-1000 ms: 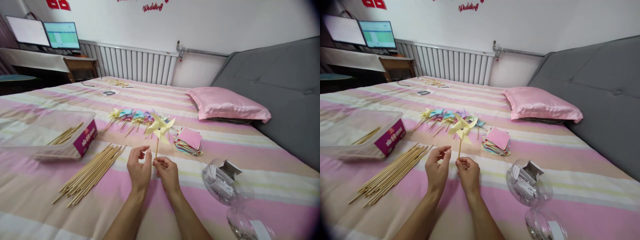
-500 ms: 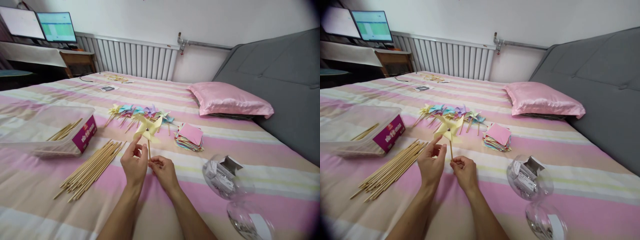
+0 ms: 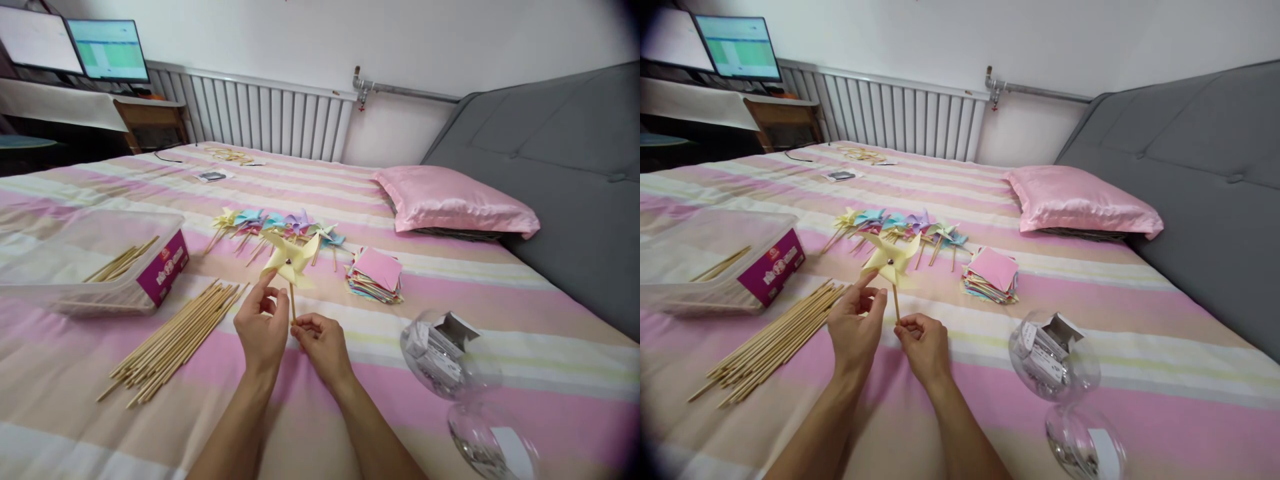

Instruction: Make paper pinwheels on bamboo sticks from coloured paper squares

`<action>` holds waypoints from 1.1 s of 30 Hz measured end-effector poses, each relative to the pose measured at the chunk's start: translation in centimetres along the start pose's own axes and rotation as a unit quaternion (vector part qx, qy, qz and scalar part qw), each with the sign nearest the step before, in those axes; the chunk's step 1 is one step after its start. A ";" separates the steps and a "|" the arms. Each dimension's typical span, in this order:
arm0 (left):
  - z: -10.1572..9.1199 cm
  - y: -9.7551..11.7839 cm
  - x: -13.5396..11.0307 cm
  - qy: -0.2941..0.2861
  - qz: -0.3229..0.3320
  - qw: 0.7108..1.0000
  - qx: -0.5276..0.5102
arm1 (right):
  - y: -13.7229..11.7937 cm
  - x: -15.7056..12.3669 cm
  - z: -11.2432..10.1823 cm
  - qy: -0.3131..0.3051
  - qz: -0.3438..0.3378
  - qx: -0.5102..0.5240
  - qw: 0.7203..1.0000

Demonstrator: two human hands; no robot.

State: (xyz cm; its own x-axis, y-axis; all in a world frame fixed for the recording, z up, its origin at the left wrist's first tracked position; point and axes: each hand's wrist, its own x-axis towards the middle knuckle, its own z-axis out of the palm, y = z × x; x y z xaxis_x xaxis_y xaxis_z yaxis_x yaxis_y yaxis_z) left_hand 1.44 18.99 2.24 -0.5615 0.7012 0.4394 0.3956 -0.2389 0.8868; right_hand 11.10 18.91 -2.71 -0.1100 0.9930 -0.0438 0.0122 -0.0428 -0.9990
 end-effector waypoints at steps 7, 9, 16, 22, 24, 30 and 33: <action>0.0 -0.1 -0.1 -0.005 -0.001 1.000 -0.009 | 0.1 0.0 0.0 0.002 -0.001 -0.003 1.000; 0.0 -0.1 -0.2 -0.003 -0.001 1.000 -0.009 | 0.2 0.0 0.0 0.005 -0.003 -0.010 1.000; -0.1 -0.1 -0.2 -0.006 0.002 1.000 -0.006 | 0.1 -0.2 0.0 0.009 -0.004 -0.022 1.000; 0.0 0.1 -0.5 -0.007 0.008 1.000 -0.009 | 0.2 -0.1 0.1 0.016 -0.001 -0.019 1.000; -0.3 0.2 -0.3 0.021 0.017 1.000 -0.006 | 0.3 0.0 0.0 0.014 0.005 -0.004 1.000; -2.0 0.0 1.9 0.121 0.007 0.992 -0.045 | 0.2 -0.2 -0.3 -0.042 0.026 0.044 0.998; -2.7 -0.3 2.9 0.039 -0.055 0.989 -0.131 | 0.2 -0.4 -0.3 -0.083 0.015 0.035 0.996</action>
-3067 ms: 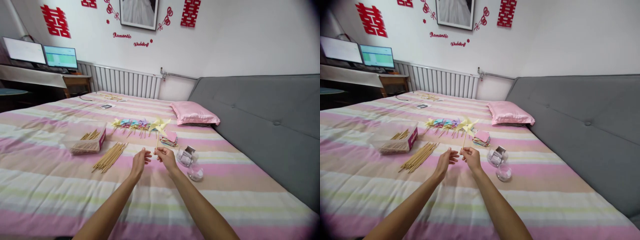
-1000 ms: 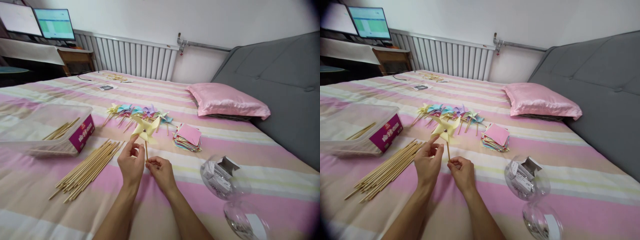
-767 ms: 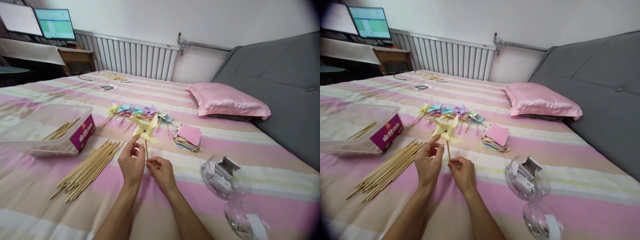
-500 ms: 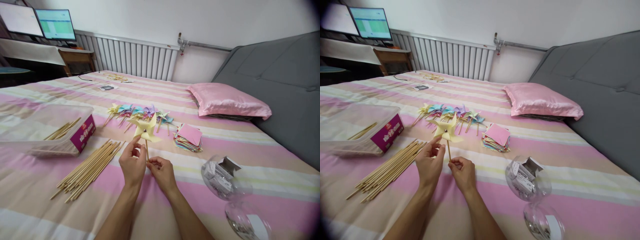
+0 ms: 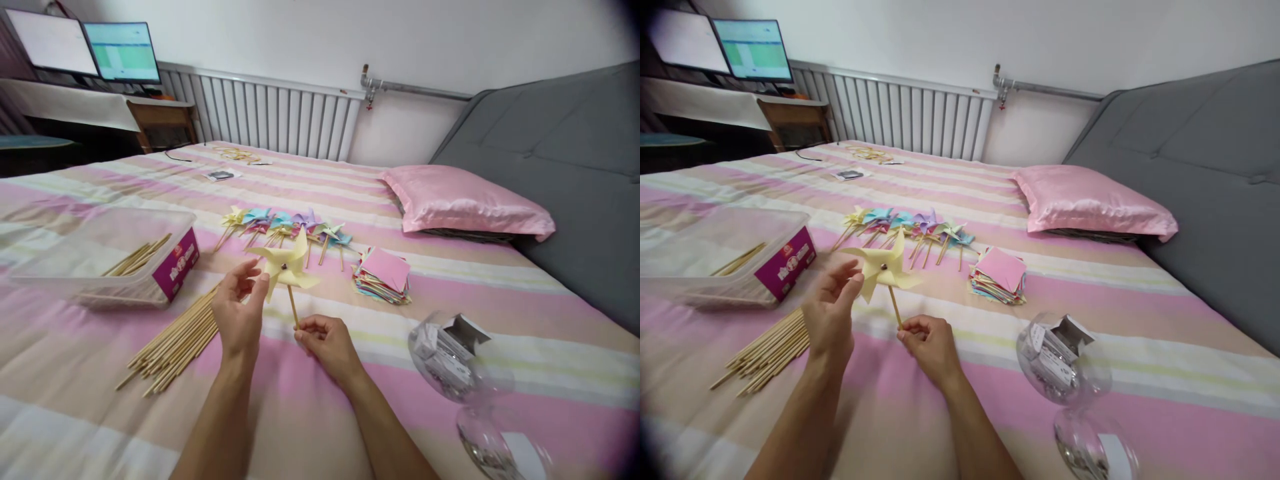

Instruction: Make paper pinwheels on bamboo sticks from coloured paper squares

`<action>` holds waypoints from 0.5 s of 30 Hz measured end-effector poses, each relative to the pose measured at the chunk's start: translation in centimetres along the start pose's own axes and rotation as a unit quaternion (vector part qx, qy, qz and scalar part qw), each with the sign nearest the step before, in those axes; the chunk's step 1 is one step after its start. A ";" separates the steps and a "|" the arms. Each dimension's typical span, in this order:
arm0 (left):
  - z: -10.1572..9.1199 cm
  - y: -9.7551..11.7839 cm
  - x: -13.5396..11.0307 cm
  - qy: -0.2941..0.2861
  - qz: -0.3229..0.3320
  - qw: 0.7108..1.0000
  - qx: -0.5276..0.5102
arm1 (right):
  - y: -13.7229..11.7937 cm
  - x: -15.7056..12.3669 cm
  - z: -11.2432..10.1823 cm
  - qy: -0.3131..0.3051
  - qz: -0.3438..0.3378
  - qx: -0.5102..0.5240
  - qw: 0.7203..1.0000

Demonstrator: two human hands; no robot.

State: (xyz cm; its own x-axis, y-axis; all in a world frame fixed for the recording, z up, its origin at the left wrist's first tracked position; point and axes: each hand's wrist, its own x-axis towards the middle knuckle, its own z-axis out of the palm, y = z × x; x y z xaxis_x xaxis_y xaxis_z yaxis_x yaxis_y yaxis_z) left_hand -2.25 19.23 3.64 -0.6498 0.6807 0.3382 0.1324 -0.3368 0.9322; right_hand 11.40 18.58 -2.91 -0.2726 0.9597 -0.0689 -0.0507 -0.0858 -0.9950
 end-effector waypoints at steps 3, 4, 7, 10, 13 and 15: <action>-0.2 0.1 0.3 -0.051 -0.077 0.993 -0.080 | 0.1 -0.1 0.1 -0.018 -0.007 -0.023 1.000; -0.2 0.2 0.3 -0.064 -0.099 0.988 -0.097 | 0.1 -0.1 0.1 -0.021 -0.007 -0.030 0.999; -0.1 0.2 0.2 -0.090 -0.138 0.980 -0.112 | 0.1 -0.2 0.0 -0.024 -0.010 -0.046 0.999; 0.0 0.0 0.2 -0.083 -0.142 0.981 -0.105 | 0.0 -0.2 -0.1 -0.026 -0.017 -0.053 0.998; 0.1 -0.1 0.2 -0.085 -0.133 0.982 -0.099 | -0.1 -0.2 -0.1 -0.030 -0.024 -0.054 0.998; 0.2 -0.2 0.2 -0.089 -0.128 0.983 -0.098 | -0.1 -0.2 -0.1 -0.028 -0.024 -0.052 0.998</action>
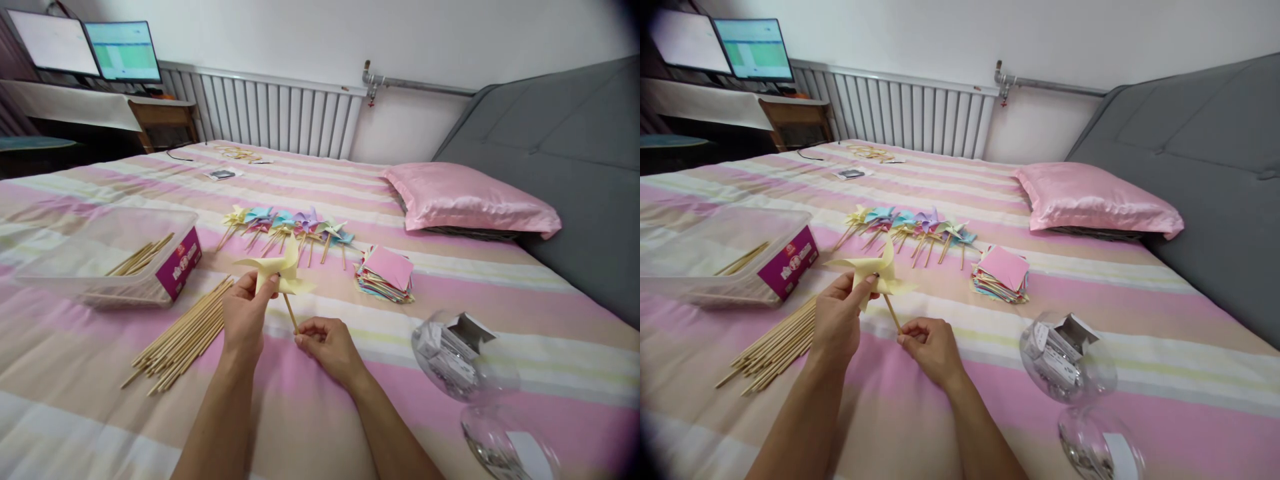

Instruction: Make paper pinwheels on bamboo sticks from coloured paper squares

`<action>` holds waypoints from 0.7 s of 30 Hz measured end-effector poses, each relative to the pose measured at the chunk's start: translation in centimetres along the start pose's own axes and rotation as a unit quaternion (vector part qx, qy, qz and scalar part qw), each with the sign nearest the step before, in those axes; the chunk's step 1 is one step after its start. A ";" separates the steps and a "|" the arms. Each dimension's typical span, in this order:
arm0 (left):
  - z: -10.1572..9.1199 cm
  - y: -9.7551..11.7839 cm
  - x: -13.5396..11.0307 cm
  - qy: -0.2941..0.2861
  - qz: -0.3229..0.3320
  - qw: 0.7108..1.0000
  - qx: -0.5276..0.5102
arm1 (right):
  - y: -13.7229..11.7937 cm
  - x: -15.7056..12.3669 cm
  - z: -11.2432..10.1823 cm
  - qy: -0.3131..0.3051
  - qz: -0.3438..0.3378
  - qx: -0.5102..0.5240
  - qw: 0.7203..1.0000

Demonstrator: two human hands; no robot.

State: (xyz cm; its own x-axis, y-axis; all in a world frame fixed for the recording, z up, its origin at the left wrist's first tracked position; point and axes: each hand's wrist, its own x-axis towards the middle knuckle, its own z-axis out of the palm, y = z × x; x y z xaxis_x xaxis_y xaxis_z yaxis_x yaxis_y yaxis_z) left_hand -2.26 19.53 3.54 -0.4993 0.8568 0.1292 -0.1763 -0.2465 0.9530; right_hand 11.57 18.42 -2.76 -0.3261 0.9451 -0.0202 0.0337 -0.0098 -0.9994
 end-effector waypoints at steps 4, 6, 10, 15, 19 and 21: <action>0.0 -0.1 0.0 -0.021 0.000 1.000 0.002 | 0.0 0.0 0.0 -0.005 0.001 0.003 1.000; -0.1 -0.1 0.0 -0.029 0.002 1.000 0.002 | 0.1 0.0 0.0 -0.008 0.000 0.000 1.000; -0.2 -0.1 -0.1 -0.035 0.004 0.999 -0.002 | 0.2 0.0 0.0 -0.008 0.000 -0.008 1.000; -0.2 -0.1 -0.1 -0.043 0.010 0.999 0.007 | 0.1 -0.1 0.0 -0.013 0.007 -0.014 1.000; -0.2 -0.1 -0.1 -0.041 0.013 0.999 0.014 | 0.1 -0.1 -0.1 -0.017 0.006 -0.023 1.000; -0.2 -0.1 -0.1 -0.034 0.014 0.999 0.017 | 0.1 -0.1 -0.1 -0.018 0.005 -0.025 1.000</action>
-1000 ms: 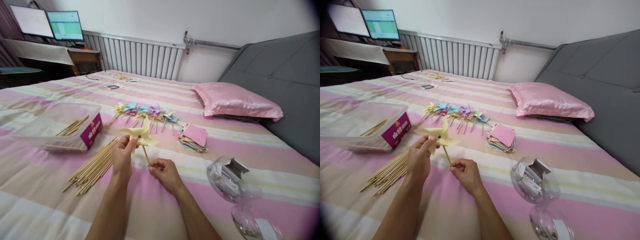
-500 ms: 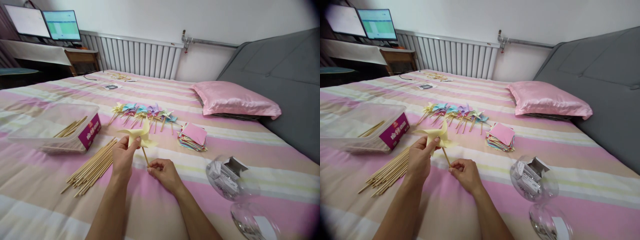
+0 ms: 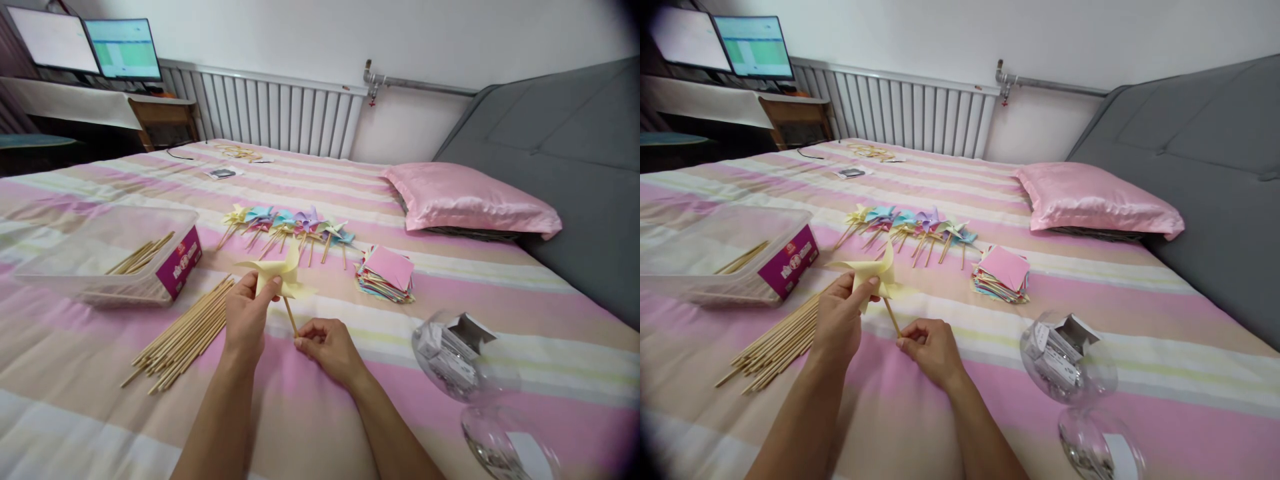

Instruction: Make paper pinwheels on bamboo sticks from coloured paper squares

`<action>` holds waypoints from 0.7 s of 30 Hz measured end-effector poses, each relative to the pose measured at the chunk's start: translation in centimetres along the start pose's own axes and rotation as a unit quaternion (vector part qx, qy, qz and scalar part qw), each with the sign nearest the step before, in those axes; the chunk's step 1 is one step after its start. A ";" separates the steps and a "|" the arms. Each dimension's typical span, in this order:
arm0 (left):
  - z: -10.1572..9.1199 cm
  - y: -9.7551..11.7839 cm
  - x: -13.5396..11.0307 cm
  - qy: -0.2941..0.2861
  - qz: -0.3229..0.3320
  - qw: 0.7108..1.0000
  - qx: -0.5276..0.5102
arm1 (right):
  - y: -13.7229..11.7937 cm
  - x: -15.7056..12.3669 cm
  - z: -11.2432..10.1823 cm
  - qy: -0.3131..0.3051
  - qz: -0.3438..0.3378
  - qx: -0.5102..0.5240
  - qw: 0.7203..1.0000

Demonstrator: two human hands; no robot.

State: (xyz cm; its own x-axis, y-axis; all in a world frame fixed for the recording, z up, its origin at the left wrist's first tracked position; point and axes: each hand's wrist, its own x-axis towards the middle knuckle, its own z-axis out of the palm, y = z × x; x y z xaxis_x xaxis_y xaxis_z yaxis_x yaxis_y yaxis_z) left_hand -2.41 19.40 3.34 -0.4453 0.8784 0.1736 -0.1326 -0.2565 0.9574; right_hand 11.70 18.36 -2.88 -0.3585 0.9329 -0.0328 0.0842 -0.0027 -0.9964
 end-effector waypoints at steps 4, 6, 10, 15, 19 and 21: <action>0.0 0.0 0.0 0.011 0.004 1.000 0.007 | -0.1 0.0 0.0 -0.004 0.000 -0.004 1.000; 0.0 0.0 0.0 0.016 0.001 1.000 0.008 | -0.1 0.0 0.1 -0.007 -0.001 -0.003 1.000; 0.1 0.2 -0.2 0.018 -0.001 1.000 0.005 | 0.0 -0.1 0.1 -0.008 -0.001 -0.004 1.000; 0.2 0.5 -0.3 0.012 -0.002 1.000 0.005 | 0.2 0.0 0.1 -0.008 -0.001 -0.012 1.000; 0.2 0.5 -0.4 0.016 -0.011 1.000 0.006 | 0.4 0.0 0.2 -0.007 -0.001 -0.015 1.000; 0.3 0.5 -0.4 0.014 -0.013 1.000 0.005 | 0.6 0.1 0.2 -0.010 0.002 -0.016 1.000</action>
State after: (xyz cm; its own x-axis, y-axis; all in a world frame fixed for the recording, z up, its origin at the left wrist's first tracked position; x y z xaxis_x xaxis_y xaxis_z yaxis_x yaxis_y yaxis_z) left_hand -2.07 19.01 3.84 -0.4661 0.8732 0.1422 -0.1352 -0.2291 0.9640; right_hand 11.54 18.35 -3.45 -0.3762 0.9257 -0.0388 0.1153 0.0052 -0.9933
